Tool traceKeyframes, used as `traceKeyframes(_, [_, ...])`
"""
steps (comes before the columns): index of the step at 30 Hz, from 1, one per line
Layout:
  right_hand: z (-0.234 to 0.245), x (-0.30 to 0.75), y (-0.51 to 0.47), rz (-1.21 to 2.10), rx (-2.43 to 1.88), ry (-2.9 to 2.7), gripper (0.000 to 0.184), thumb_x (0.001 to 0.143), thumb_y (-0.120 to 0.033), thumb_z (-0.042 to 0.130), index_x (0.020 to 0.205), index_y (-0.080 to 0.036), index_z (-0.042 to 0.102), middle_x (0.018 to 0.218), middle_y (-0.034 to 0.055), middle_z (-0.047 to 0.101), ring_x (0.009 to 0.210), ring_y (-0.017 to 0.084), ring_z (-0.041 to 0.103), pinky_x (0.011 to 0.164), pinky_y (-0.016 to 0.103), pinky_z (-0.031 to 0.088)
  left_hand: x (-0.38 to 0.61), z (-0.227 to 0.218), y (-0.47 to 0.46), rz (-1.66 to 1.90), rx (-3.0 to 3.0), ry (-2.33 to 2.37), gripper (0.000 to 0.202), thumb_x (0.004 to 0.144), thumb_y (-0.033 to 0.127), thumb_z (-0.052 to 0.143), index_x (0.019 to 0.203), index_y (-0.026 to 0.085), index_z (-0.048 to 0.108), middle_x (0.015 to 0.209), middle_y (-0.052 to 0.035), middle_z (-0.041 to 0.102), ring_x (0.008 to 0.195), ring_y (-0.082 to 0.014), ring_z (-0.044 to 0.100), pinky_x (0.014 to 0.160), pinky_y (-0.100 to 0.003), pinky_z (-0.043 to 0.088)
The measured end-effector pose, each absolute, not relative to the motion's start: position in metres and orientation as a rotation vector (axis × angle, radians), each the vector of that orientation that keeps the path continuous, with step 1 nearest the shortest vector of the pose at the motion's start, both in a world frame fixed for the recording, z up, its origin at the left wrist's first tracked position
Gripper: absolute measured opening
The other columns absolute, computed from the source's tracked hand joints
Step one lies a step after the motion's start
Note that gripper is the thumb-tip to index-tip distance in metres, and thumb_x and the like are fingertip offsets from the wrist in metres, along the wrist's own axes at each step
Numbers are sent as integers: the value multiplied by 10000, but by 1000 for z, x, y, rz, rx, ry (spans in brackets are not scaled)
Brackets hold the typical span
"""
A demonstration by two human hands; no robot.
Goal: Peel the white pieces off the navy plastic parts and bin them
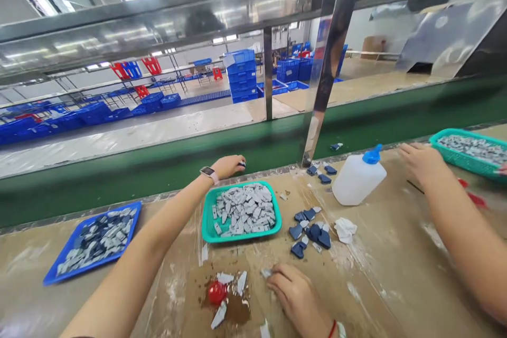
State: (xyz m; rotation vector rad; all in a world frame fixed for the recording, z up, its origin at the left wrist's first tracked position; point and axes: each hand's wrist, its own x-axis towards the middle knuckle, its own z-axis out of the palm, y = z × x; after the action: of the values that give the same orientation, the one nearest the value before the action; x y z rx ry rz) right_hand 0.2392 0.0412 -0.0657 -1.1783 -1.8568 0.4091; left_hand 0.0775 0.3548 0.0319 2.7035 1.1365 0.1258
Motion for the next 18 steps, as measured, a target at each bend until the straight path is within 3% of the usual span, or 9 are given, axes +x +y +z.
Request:
traceKeyframes(4, [-58,248,40,533,-1187,-1779,219,873,-215,573,1000,-366,668,854,37,714,752,224,702,625,311,583,17,54,285,494,2501,1174,272,926,343,486,1125,164,535,933,-58,606,840,-183,569,812,-325,445])
traceKeyframes(9, [-47,251,35,632,-1287,-1853,162,895,-278,563,875,-277,724,811,37,705,748,187,686,647,301,560,-66,64,152,917,2230,1185,454,915,583,338,1019,182,525,942,-79,535,847,-201,522,770,-308,433])
traceKeyframes(13, [-38,230,22,669,-1223,-1901,221,930,-269,506,950,-210,717,895,54,697,800,159,670,703,281,574,-99,36,51,1293,1586,1106,498,769,684,536,908,207,570,986,-81,537,910,-237,527,822,-334,437])
traceKeyframes(18, [-42,206,11,533,-1089,-2052,248,946,-241,477,906,-165,710,835,65,671,764,144,613,665,273,533,-90,-9,-25,1455,1059,1042,580,606,762,628,814,225,558,641,-17,547,591,-185,504,587,-295,442])
